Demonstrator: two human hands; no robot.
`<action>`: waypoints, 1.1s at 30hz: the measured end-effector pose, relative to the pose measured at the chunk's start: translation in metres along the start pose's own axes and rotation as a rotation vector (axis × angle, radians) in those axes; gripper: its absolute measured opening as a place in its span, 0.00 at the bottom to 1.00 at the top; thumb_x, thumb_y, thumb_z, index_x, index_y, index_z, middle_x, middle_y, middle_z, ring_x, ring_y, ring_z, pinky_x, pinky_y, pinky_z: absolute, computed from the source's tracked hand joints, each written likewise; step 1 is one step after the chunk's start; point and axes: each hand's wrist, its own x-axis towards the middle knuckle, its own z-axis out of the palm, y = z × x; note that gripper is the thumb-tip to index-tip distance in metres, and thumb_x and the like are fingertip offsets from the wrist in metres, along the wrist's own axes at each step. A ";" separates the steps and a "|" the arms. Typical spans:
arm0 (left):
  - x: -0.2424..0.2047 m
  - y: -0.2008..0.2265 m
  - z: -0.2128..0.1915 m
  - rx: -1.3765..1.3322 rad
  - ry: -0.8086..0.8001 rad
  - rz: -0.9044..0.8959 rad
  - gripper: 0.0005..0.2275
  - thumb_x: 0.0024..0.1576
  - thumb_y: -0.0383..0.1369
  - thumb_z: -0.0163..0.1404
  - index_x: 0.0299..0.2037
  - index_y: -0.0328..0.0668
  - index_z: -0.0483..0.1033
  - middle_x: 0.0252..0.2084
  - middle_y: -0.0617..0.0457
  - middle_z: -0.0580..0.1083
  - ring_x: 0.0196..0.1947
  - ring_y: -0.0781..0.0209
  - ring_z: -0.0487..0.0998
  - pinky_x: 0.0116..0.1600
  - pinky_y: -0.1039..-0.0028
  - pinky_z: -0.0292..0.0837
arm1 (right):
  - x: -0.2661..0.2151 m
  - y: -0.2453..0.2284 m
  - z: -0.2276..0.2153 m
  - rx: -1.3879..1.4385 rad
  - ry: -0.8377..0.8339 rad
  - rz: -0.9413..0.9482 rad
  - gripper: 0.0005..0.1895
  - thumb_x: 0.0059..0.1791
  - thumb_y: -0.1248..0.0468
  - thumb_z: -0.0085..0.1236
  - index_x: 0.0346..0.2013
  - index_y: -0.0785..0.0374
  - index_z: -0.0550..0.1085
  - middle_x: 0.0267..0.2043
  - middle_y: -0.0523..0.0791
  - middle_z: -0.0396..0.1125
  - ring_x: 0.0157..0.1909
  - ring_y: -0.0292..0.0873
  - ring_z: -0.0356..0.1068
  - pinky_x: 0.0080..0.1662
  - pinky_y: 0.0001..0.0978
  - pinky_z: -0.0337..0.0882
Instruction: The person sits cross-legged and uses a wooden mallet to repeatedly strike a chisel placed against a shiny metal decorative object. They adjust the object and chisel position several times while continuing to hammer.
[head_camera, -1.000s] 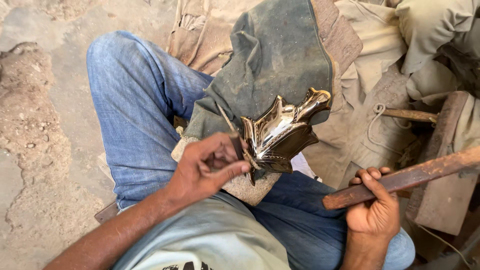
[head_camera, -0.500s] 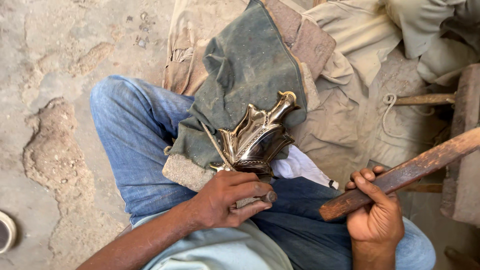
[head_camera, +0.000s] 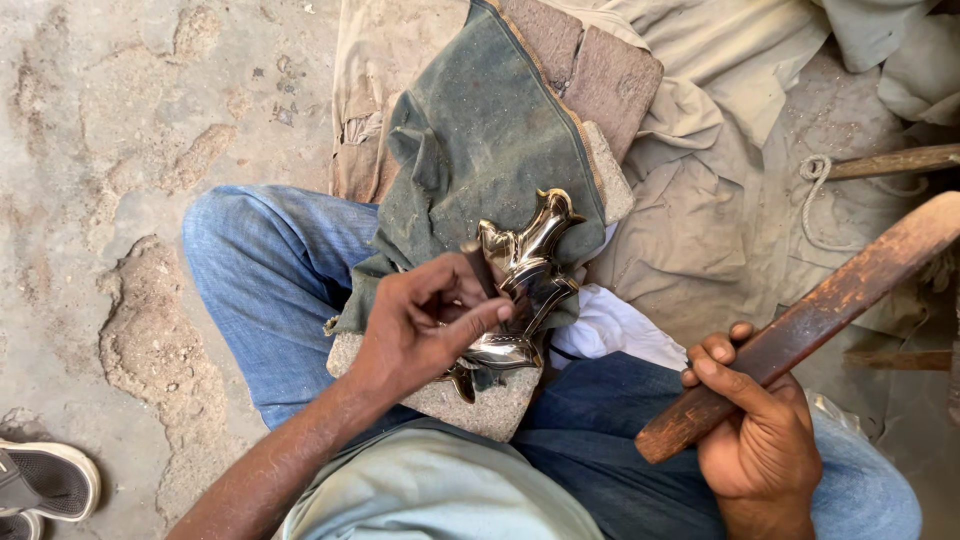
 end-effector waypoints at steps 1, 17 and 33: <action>0.002 0.002 -0.001 0.012 0.014 -0.016 0.09 0.57 0.29 0.63 0.34 0.36 0.74 0.27 0.56 0.74 0.27 0.77 0.68 0.29 0.86 0.62 | 0.000 0.000 0.000 -0.015 -0.008 0.005 0.23 0.46 0.79 0.57 0.53 0.62 0.65 0.43 0.43 0.64 0.47 0.42 0.66 0.49 0.33 0.69; -0.071 0.008 0.021 -0.529 -1.122 0.332 0.06 0.64 0.29 0.54 0.39 0.35 0.72 0.38 0.45 0.77 0.45 0.52 0.81 0.49 0.66 0.77 | 0.000 -0.002 -0.007 -0.049 0.019 -0.009 0.19 0.50 0.81 0.56 0.52 0.63 0.67 0.44 0.46 0.65 0.49 0.45 0.67 0.54 0.36 0.70; -0.092 0.015 -0.034 -0.493 -0.888 0.074 0.07 0.65 0.29 0.60 0.47 0.33 0.81 0.42 0.46 0.82 0.42 0.62 0.86 0.46 0.76 0.83 | -0.004 0.008 0.002 -0.128 0.004 -0.065 0.20 0.51 0.82 0.58 0.55 0.67 0.67 0.45 0.48 0.66 0.50 0.47 0.69 0.53 0.37 0.71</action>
